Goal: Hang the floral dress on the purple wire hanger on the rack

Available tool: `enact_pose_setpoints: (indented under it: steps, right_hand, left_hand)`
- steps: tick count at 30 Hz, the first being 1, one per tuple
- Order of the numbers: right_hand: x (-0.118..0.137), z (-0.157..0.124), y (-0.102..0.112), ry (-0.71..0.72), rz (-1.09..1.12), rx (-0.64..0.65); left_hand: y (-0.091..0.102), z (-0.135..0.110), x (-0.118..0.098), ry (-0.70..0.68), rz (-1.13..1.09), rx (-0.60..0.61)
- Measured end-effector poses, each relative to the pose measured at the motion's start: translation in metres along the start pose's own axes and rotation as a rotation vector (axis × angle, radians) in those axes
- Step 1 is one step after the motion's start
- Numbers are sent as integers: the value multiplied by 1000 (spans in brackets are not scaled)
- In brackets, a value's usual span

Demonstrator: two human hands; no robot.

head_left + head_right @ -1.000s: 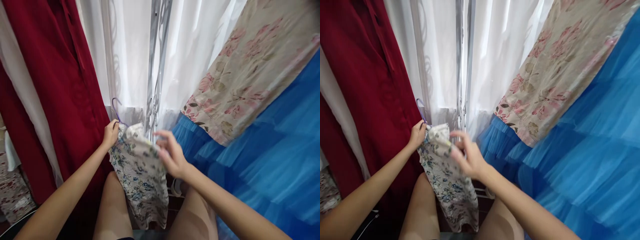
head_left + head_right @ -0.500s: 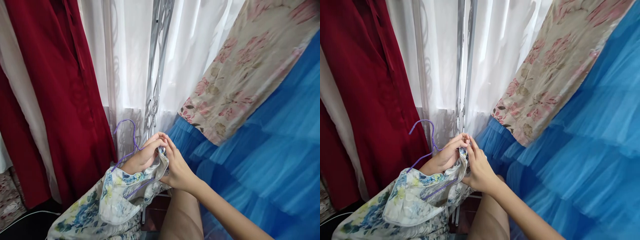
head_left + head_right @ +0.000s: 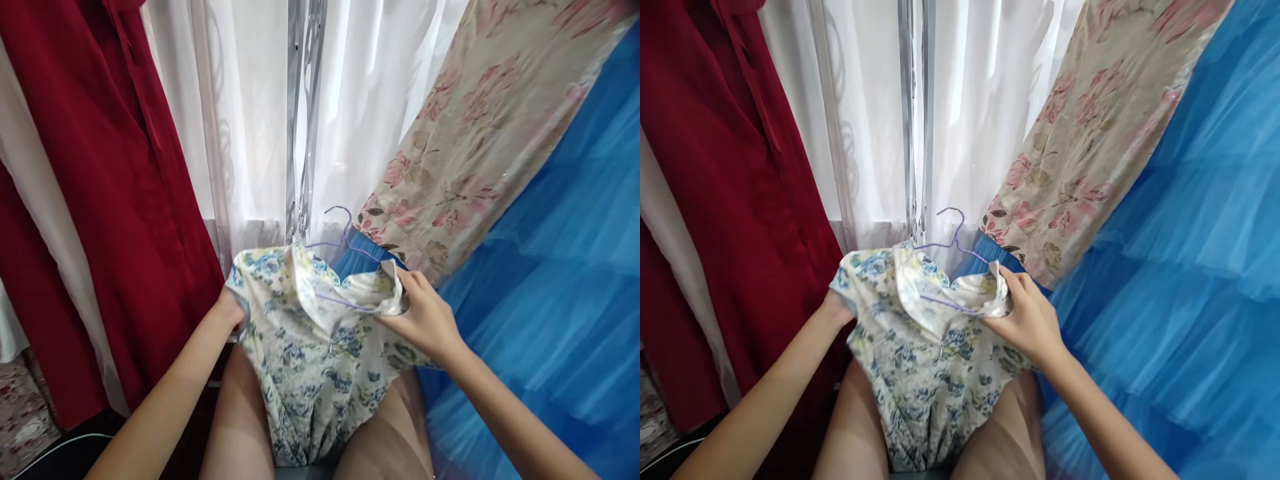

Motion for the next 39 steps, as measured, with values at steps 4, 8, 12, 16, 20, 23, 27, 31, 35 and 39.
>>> enact_pose_setpoints:
  steps: [4,8,12,16,20,23,27,31,35,39]
  right_hand:
    - [12,47,-3,-8,-40,24]
    - [41,71,-13,42,-21,14]
    - [48,63,-23,93,30,33]
    - [46,59,-24,79,36,33]
    - [53,71,-16,63,-15,-10]
    - [55,73,-10,146,3,-15]
    - [46,60,-19,289,82,87]
    - [45,38,-41,254,72,23]
    - [73,-8,-73,249,320,64]
    - [101,-73,-110,250,764,254]
  left_hand:
    - [24,-3,-15,-51,-21,-18]
    - [46,-13,-18,-241,154,-177]
    - [71,-22,-13,-290,219,-267]
    - [77,-27,0,-226,221,-284]
    - [66,-24,10,-212,217,-264]
    - [64,-24,17,-225,225,-271]
    - [75,-34,35,-224,210,-430]
    - [84,-46,52,-201,193,-597]
    - [83,-57,62,-276,203,-633]
    - [82,-71,66,-258,317,-596]
Point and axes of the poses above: each hand's wrist, its own z-axis towards the middle knuckle, its own y-axis out of the back of the hand, x = y × z, the point moved 4 cm from there along z, towards the middle knuckle, and after that the axes turned 7 degrees about -y, right-handed, at the moved point
